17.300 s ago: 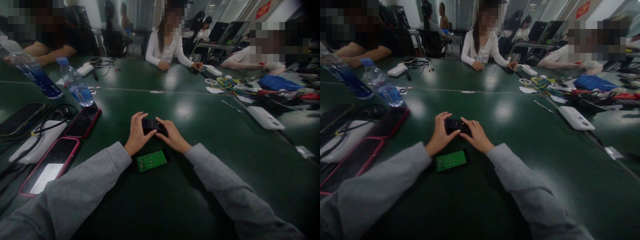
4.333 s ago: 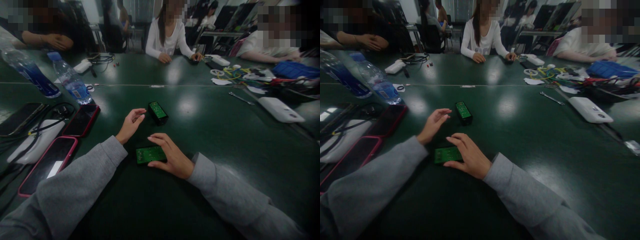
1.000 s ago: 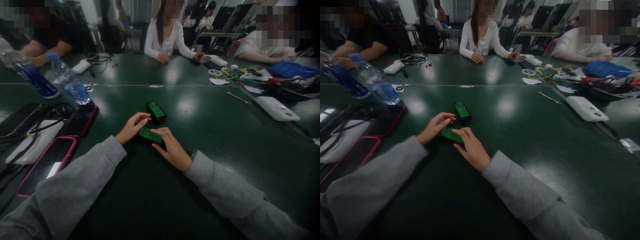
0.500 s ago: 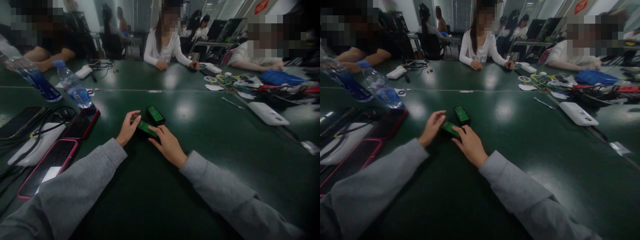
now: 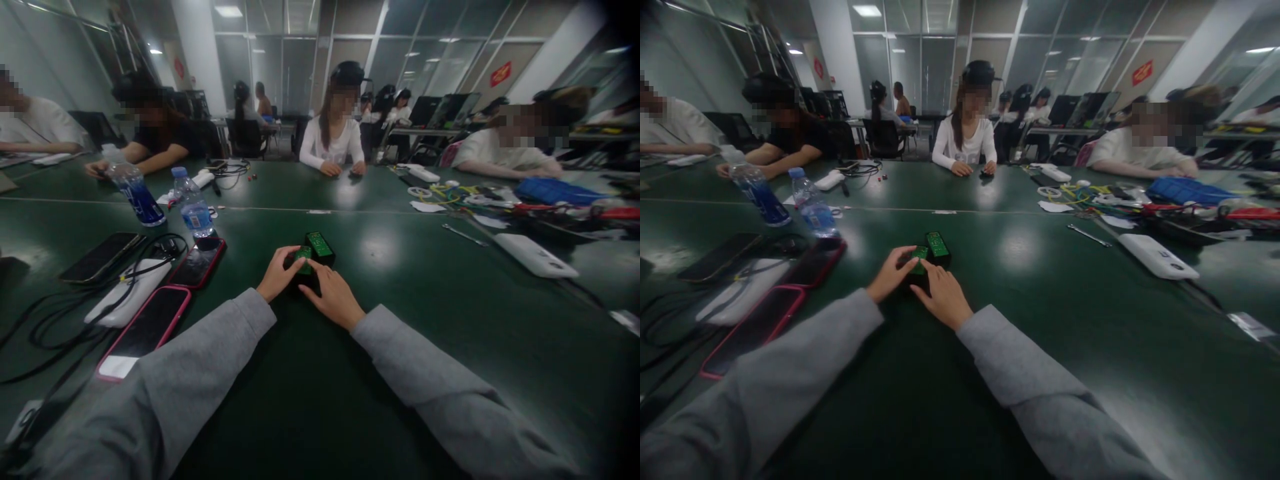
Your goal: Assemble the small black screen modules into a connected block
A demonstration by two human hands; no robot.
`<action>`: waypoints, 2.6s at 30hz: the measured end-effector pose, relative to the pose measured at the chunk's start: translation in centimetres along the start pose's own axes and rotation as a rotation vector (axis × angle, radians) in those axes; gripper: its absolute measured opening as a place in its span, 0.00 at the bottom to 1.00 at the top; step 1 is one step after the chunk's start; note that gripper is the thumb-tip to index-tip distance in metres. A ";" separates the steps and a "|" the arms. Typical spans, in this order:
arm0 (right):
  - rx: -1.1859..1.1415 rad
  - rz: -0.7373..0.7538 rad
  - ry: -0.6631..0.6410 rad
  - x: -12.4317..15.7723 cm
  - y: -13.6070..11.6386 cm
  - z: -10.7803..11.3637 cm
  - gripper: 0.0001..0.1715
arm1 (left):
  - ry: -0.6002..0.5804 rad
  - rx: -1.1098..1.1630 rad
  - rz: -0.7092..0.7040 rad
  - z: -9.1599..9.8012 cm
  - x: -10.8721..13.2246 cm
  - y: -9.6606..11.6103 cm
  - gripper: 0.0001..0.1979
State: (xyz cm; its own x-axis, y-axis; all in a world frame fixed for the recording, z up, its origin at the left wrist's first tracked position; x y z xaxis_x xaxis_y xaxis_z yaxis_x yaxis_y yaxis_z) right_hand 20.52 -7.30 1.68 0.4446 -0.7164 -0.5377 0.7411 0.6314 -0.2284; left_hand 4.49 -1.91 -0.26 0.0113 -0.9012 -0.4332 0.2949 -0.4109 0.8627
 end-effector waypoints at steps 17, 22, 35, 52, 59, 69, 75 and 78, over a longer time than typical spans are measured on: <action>-0.060 -0.002 0.248 -0.5 1.5 1.6 0.30 | -0.010 -0.056 -0.072 0.1 -0.1 0.0 0.13; -0.046 -0.069 0.199 -0.8 5.2 0.6 0.33 | -0.023 -0.061 -0.043 0.0 0.0 0.0 0.13; 0.097 -0.170 0.097 -0.1 4.8 0.8 0.32 | -0.008 -0.105 0.023 0.3 0.1 0.8 0.12; 0.091 -0.062 0.197 0.1 2.8 1.6 0.33 | -0.168 0.035 0.065 1.3 -1.2 -1.1 0.39; 0.059 0.124 0.006 -0.2 -0.3 0.9 0.28 | -0.229 0.098 0.092 1.7 -1.8 -1.5 0.42; 0.004 0.083 0.079 -0.1 0.6 0.9 0.31 | -0.122 0.008 0.125 2.4 -2.1 -0.9 0.15; 0.076 0.052 0.047 -0.3 0.5 0.4 0.45 | -0.030 -0.048 0.153 2.8 -2.4 -0.5 0.11; 0.089 0.042 0.027 -0.4 0.0 0.2 0.46 | -0.069 -0.162 0.118 3.1 -2.7 -0.3 0.10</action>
State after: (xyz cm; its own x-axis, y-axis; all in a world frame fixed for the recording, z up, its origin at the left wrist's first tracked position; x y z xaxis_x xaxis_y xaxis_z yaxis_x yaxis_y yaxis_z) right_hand 20.45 -7.05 2.08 0.4635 -0.6809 -0.5671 0.7645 0.6308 -0.1326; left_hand 1.43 0.21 1.49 -0.0088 -0.9514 -0.3078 0.4453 -0.2793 0.8507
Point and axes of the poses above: each hand's wrist, its own x-axis away from the middle knuckle, its own z-axis out of the back of the hand, y = z × x, the point moved 4 cm from there along -x, towards the middle knuckle, and after that the axes turned 6 degrees about y, right-handed, at the moved point
